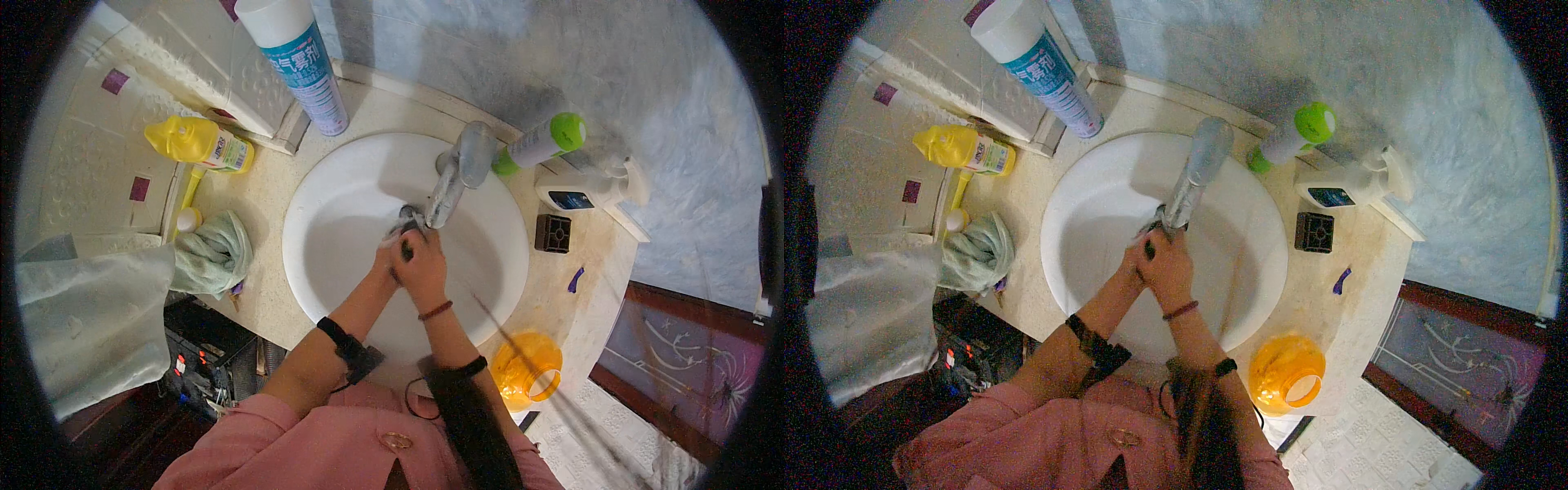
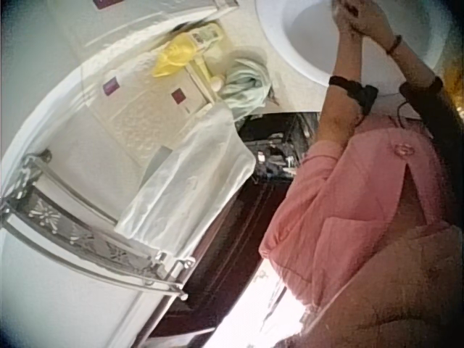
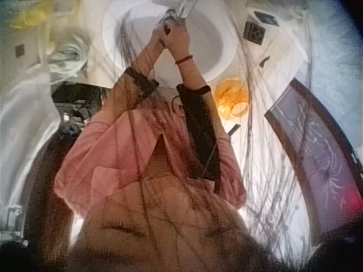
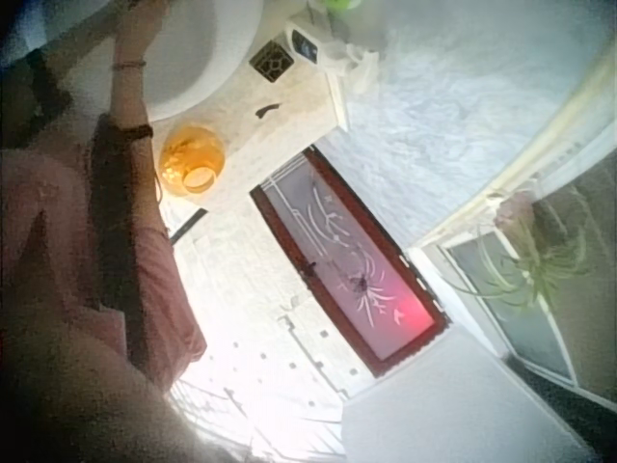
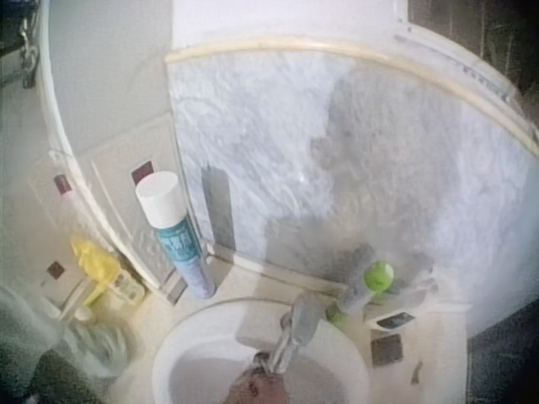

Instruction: The person rinses a dark cloth in a bathroom sink, wrings it out, and then wipes down a light switch and the surrounding wall tiles.

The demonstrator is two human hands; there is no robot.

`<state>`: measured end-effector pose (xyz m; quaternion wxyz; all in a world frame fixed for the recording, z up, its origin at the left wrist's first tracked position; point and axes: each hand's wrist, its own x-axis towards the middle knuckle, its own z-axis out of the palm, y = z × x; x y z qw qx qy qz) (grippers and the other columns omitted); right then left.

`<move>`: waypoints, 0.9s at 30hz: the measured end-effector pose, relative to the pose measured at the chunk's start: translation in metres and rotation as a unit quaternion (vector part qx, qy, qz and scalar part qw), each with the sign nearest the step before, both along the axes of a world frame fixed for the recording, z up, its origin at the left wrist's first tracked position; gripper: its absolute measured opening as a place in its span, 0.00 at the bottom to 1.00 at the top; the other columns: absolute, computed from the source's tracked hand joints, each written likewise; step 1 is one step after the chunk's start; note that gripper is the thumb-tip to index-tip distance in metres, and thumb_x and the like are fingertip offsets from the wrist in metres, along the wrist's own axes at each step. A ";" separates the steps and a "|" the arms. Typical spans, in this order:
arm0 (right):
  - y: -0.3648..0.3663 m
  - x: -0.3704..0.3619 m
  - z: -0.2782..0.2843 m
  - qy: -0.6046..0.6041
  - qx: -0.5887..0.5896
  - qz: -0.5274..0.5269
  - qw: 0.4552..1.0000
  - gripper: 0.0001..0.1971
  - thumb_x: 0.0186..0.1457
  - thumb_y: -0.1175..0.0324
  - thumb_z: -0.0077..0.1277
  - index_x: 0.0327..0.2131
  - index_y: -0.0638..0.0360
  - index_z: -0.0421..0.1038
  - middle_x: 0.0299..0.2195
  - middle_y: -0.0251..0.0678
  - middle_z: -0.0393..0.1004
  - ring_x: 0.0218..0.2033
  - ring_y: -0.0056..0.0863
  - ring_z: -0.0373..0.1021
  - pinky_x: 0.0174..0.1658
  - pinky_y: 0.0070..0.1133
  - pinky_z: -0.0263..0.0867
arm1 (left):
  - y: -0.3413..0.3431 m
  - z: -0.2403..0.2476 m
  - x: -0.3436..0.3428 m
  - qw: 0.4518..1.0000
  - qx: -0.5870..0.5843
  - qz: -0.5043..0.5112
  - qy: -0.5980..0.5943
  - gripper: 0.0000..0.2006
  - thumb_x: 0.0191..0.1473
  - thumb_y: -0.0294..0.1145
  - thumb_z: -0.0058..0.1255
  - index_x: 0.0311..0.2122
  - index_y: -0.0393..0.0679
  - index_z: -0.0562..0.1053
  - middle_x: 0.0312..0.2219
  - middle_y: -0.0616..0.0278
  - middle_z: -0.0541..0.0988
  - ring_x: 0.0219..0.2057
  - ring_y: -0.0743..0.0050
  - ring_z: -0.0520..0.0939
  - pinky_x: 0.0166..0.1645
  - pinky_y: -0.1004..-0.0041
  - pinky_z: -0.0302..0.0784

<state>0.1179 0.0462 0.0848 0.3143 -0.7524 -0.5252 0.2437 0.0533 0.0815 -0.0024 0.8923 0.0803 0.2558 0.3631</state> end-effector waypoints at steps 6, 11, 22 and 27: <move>-0.017 0.030 -0.039 -0.028 0.011 -0.047 0.998 0.14 0.40 0.68 0.50 0.33 0.63 0.65 0.42 0.48 0.59 0.39 0.45 0.60 0.42 0.31 0.61 | 0.023 0.033 0.002 0.981 -0.186 0.015 0.045 0.12 0.53 0.37 0.35 0.36 0.39 0.65 0.32 0.58 0.72 0.35 0.65 0.73 0.39 0.65 0.71; -0.031 -0.011 -0.002 0.061 0.126 0.040 0.989 0.13 0.38 0.72 0.50 0.32 0.58 0.64 0.37 0.44 0.61 0.38 0.41 0.62 0.37 0.29 0.62 | 0.020 0.019 -0.006 0.974 -0.049 0.025 0.221 0.19 0.46 0.34 0.49 0.44 0.47 0.59 0.33 0.62 0.69 0.31 0.72 0.72 0.35 0.72 0.70; 0.016 0.009 -0.036 -0.063 0.050 -0.013 0.997 0.10 0.41 0.63 0.50 0.24 0.58 0.66 0.25 0.40 0.69 0.26 0.37 0.66 0.31 0.26 0.63 | 0.009 0.011 -0.003 0.995 -0.036 0.020 0.090 0.06 0.49 0.29 0.43 0.33 0.41 0.67 0.29 0.60 0.71 0.30 0.72 0.74 0.34 0.72 0.73; 0.020 0.046 -0.062 0.053 -0.148 -0.113 0.981 0.13 0.44 0.62 0.49 0.34 0.58 0.69 0.27 0.49 0.70 0.29 0.42 0.68 0.31 0.30 0.63 | 0.012 0.043 0.011 0.976 -0.089 -0.010 0.197 0.07 0.50 0.34 0.44 0.30 0.42 0.67 0.28 0.61 0.71 0.30 0.71 0.73 0.36 0.71 0.71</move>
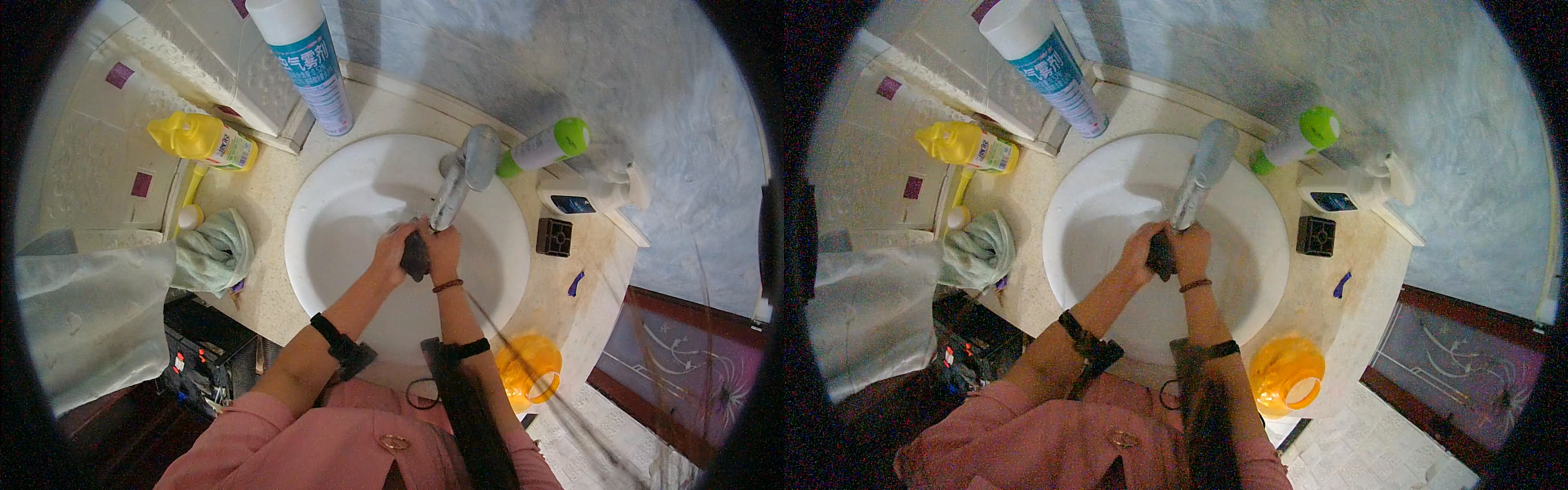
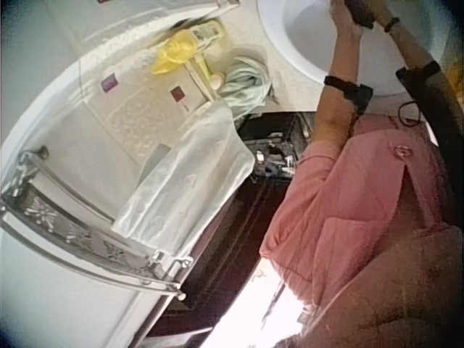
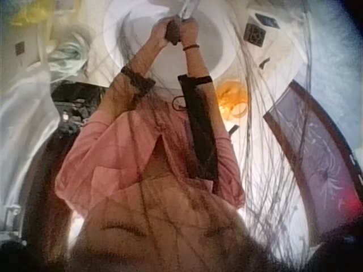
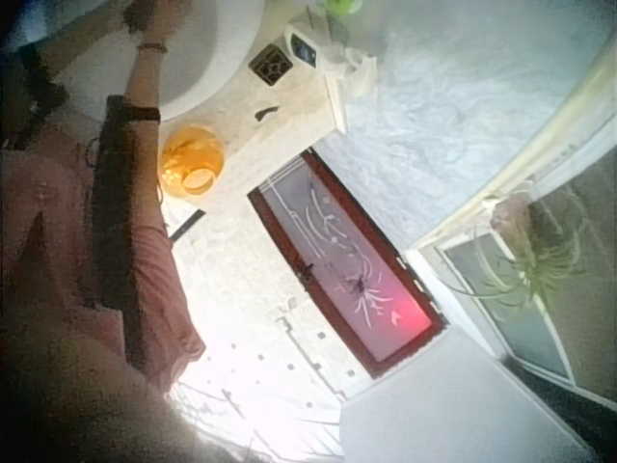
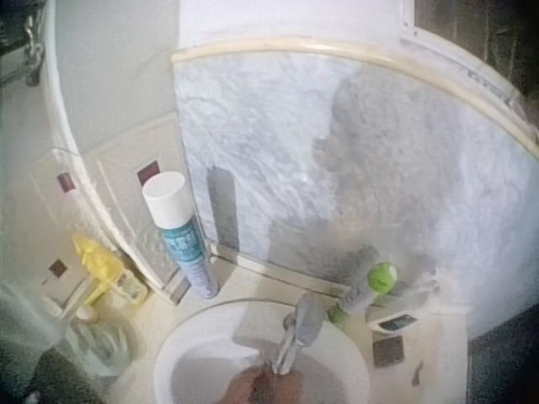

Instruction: The person rinses a dark cloth in a bathroom sink, wrings it out, and then wipes down a light switch and the surrounding wall tiles.

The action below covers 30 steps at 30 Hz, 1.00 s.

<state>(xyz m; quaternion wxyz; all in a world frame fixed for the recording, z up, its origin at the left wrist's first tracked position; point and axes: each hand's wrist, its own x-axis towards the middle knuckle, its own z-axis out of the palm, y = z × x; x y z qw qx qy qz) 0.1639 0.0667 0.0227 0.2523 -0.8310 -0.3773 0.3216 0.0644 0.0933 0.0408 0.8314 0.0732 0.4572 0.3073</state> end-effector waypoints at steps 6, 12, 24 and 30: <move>-0.025 0.029 0.024 0.294 0.055 0.047 0.953 0.22 0.49 0.59 0.47 0.43 0.65 0.63 0.33 0.46 0.71 0.33 0.34 0.69 0.37 0.25 0.64 | 0.019 0.015 -0.028 0.992 0.091 0.015 -0.091 0.22 0.52 0.48 0.38 0.43 0.38 0.65 0.36 0.62 0.70 0.40 0.70 0.69 0.49 0.70 0.60; -0.037 0.019 0.017 0.426 -0.054 0.110 0.896 0.29 0.41 0.61 0.55 0.46 0.64 0.59 0.42 0.37 0.66 0.43 0.26 0.62 0.46 0.20 0.57 | 0.010 0.018 -0.005 0.987 0.103 -0.086 -0.086 0.26 0.54 0.44 0.36 0.54 0.42 0.51 0.48 0.61 0.61 0.48 0.67 0.62 0.54 0.69 0.54; -0.057 -0.038 0.065 -0.023 0.171 0.187 0.967 0.16 0.34 0.71 0.52 0.34 0.52 0.68 0.41 0.44 0.62 0.42 0.44 0.61 0.44 0.31 0.61 | 0.001 -0.034 -0.002 0.974 -0.060 0.039 -0.215 0.13 0.51 0.34 0.44 0.41 0.42 0.62 0.31 0.53 0.71 0.30 0.59 0.75 0.33 0.66 0.77; -0.037 -0.048 0.078 -0.035 0.146 0.157 0.976 0.11 0.36 0.69 0.49 0.29 0.53 0.68 0.37 0.45 0.63 0.36 0.42 0.64 0.37 0.30 0.64 | -0.006 -0.032 0.002 0.962 -0.059 0.019 -0.266 0.14 0.50 0.43 0.43 0.35 0.42 0.65 0.28 0.60 0.72 0.23 0.71 0.74 0.28 0.71 0.73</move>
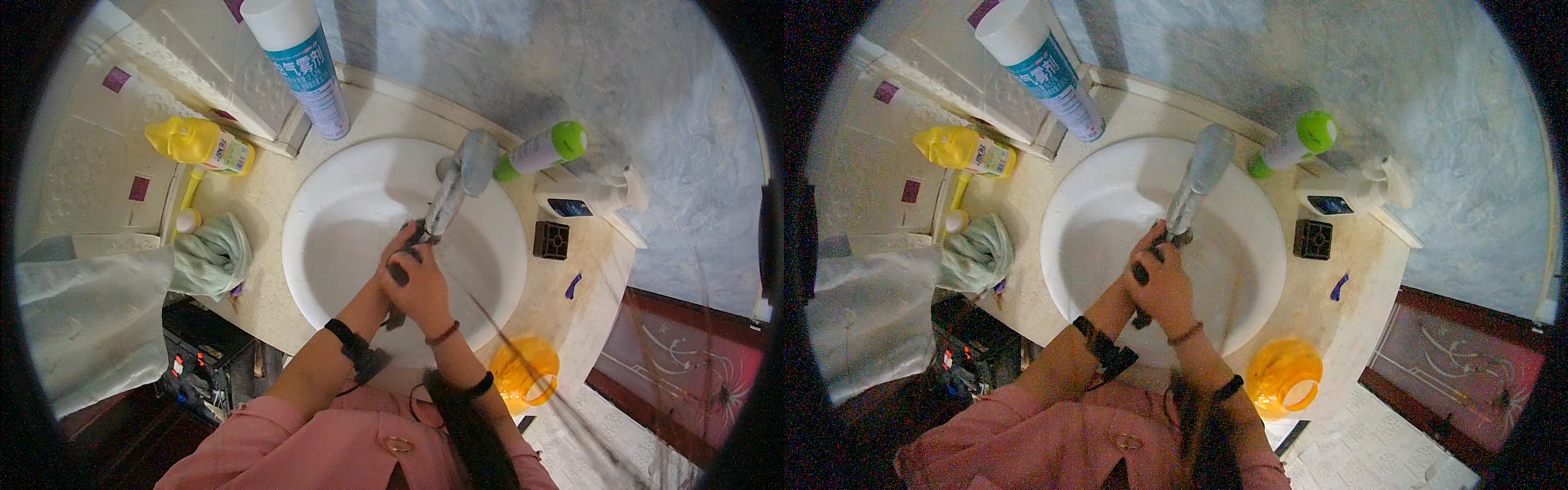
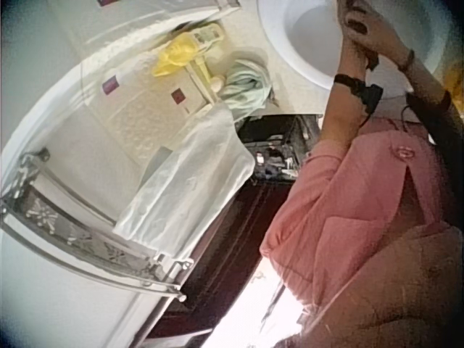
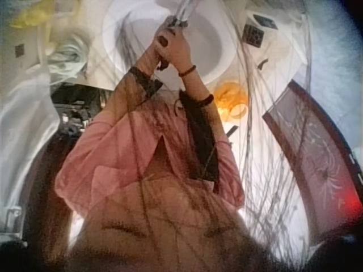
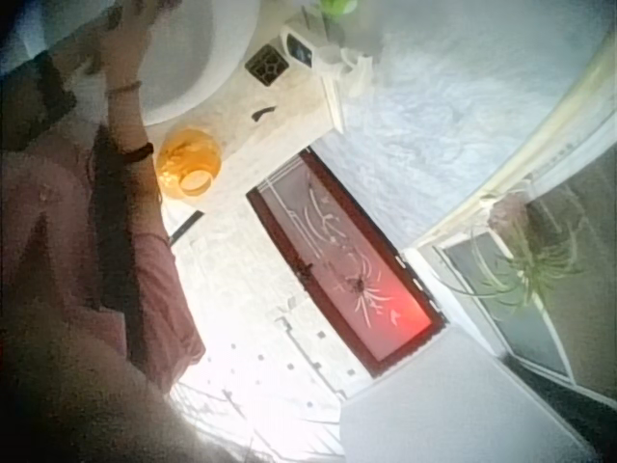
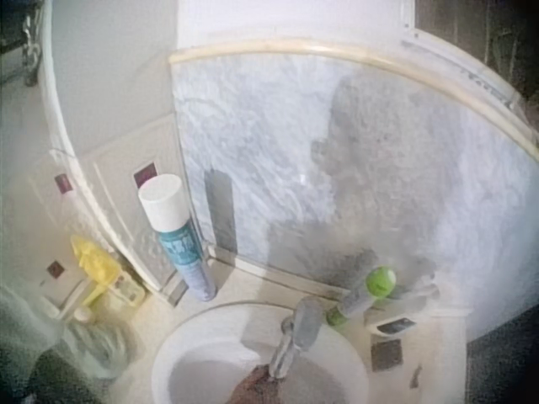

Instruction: The person rinses a dark cloth in a bathroom sink, wrings it out, and then wipes down a light switch and the surrounding wall tiles.

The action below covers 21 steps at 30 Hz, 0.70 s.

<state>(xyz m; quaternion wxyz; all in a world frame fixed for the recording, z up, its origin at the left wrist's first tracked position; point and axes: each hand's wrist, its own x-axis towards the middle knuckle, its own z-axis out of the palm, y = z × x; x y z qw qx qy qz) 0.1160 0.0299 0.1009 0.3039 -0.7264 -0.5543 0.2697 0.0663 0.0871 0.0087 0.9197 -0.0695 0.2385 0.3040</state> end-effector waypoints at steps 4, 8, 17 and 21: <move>0.024 0.022 -0.029 -0.090 -0.045 -0.026 0.995 0.12 0.40 0.59 0.49 0.29 0.55 0.69 0.35 0.48 0.65 0.32 0.45 0.66 0.34 0.31 0.65 | 0.000 0.000 0.001 0.992 -0.019 0.042 0.121 0.15 0.53 0.45 0.39 0.36 0.44 0.68 0.30 0.61 0.72 0.29 0.70 0.74 0.36 0.70 0.73; 0.014 0.045 -0.041 -0.052 -0.027 -0.082 0.995 0.14 0.40 0.63 0.48 0.30 0.62 0.67 0.35 0.47 0.63 0.34 0.44 0.65 0.37 0.31 0.64 | 0.010 0.025 -0.002 0.995 -0.054 0.010 0.086 0.16 0.51 0.44 0.41 0.38 0.42 0.67 0.31 0.60 0.72 0.32 0.66 0.73 0.38 0.66 0.71; 0.002 0.000 -0.009 -0.032 -0.011 0.024 0.999 0.15 0.40 0.62 0.50 0.35 0.54 0.68 0.41 0.43 0.63 0.42 0.43 0.62 0.43 0.30 0.62 | 0.000 -0.019 -0.014 0.981 0.110 -0.022 0.158 0.16 0.49 0.36 0.46 0.43 0.42 0.63 0.30 0.61 0.71 0.32 0.71 0.72 0.36 0.73 0.70; 0.024 0.023 -0.033 -0.103 -0.073 -0.021 0.992 0.14 0.44 0.59 0.46 0.33 0.56 0.69 0.38 0.48 0.66 0.35 0.41 0.66 0.35 0.30 0.65 | -0.004 0.020 -0.006 0.985 0.016 -0.008 0.171 0.10 0.52 0.34 0.41 0.36 0.39 0.66 0.32 0.57 0.71 0.32 0.68 0.73 0.37 0.66 0.73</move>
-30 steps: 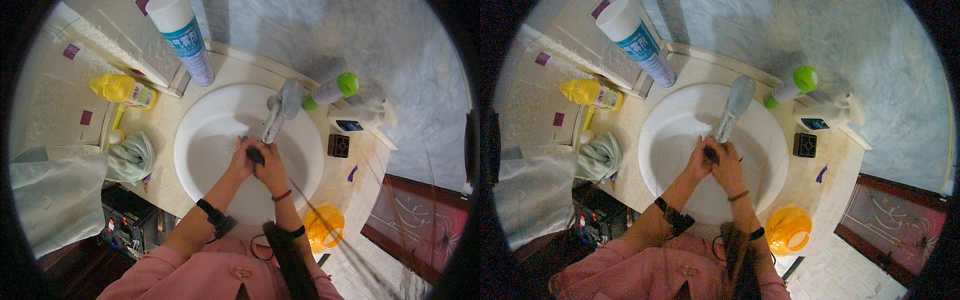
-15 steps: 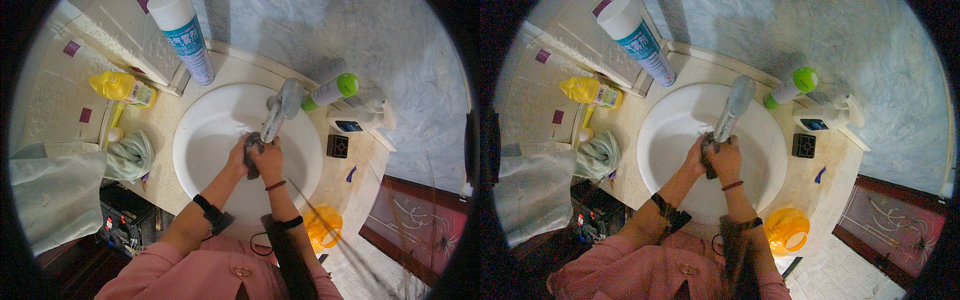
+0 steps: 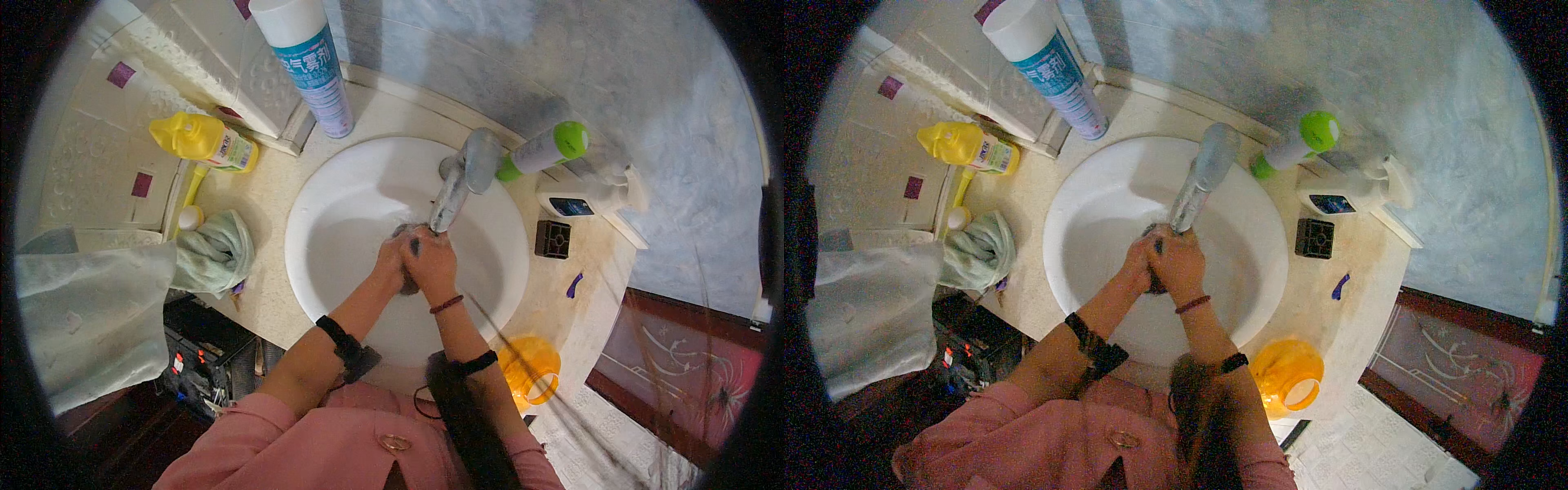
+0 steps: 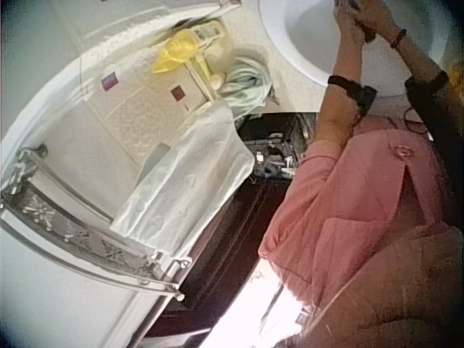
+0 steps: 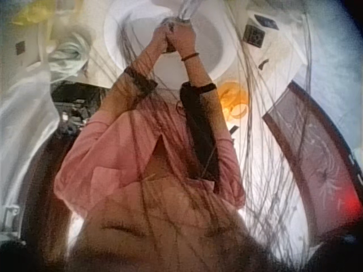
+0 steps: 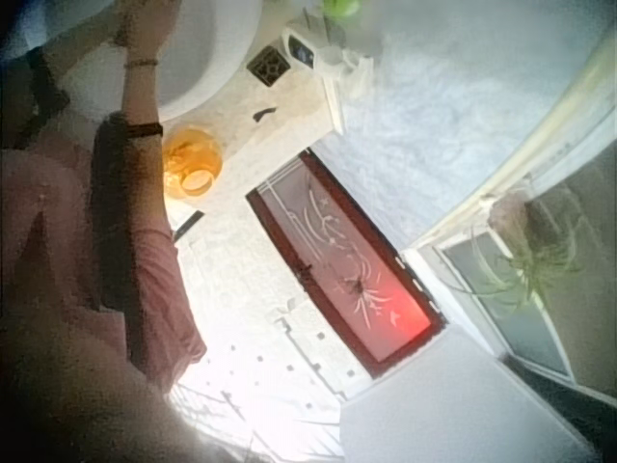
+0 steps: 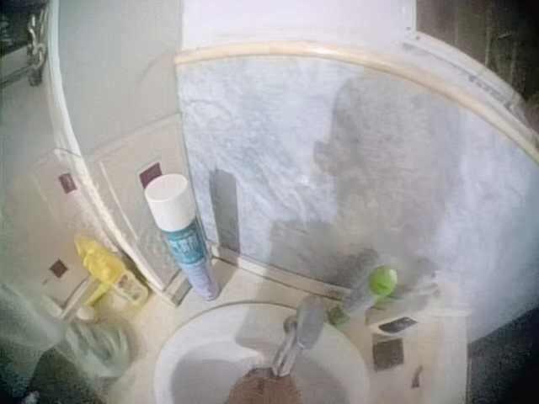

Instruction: The person rinses a dark cloth in a bathroom sink, wrings it out, and then wipes down a light switch and the surrounding wall tiles.

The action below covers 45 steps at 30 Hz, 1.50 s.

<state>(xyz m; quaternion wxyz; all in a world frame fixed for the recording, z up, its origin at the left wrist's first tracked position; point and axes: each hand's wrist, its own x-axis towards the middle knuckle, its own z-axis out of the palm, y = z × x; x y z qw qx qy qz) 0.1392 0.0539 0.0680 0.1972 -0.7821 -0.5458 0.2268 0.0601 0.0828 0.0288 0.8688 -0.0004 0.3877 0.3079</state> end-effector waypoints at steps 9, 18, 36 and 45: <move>-0.014 0.049 -0.017 0.118 0.014 -0.014 0.993 0.21 0.46 0.57 0.46 0.40 0.62 0.63 0.34 0.52 0.67 0.31 0.48 0.66 0.35 0.33 0.63 | 0.049 0.005 -0.023 0.995 -0.053 0.069 -0.054 0.10 0.49 0.30 0.42 0.37 0.36 0.66 0.34 0.54 0.72 0.37 0.60 0.73 0.43 0.64 0.70; -0.016 0.054 0.009 0.140 -0.222 0.156 0.952 0.30 0.38 0.66 0.49 0.49 0.57 0.55 0.39 0.49 0.67 0.37 0.44 0.67 0.40 0.30 0.62 | 0.044 -0.027 -0.036 0.968 0.219 0.103 0.068 0.25 0.43 0.13 0.37 0.51 0.35 0.53 0.36 0.52 0.69 0.37 0.64 0.71 0.43 0.65 0.69; -0.046 0.003 0.044 -0.109 0.026 0.178 0.978 0.16 0.38 0.76 0.44 0.34 0.45 0.69 0.40 0.31 0.67 0.34 0.33 0.66 0.32 0.25 0.66 | 0.010 0.014 0.000 0.995 0.002 -0.094 -0.029 0.13 0.50 0.35 0.42 0.37 0.35 0.65 0.31 0.55 0.73 0.31 0.65 0.75 0.37 0.67 0.71; -0.078 -0.004 0.077 -0.045 0.012 0.195 0.980 0.15 0.35 0.76 0.46 0.31 0.47 0.70 0.39 0.30 0.68 0.31 0.31 0.65 0.30 0.25 0.66 | 0.028 -0.009 0.001 0.990 -0.037 -0.136 -0.002 0.11 0.48 0.32 0.46 0.33 0.36 0.67 0.26 0.55 0.73 0.26 0.63 0.76 0.31 0.70 0.74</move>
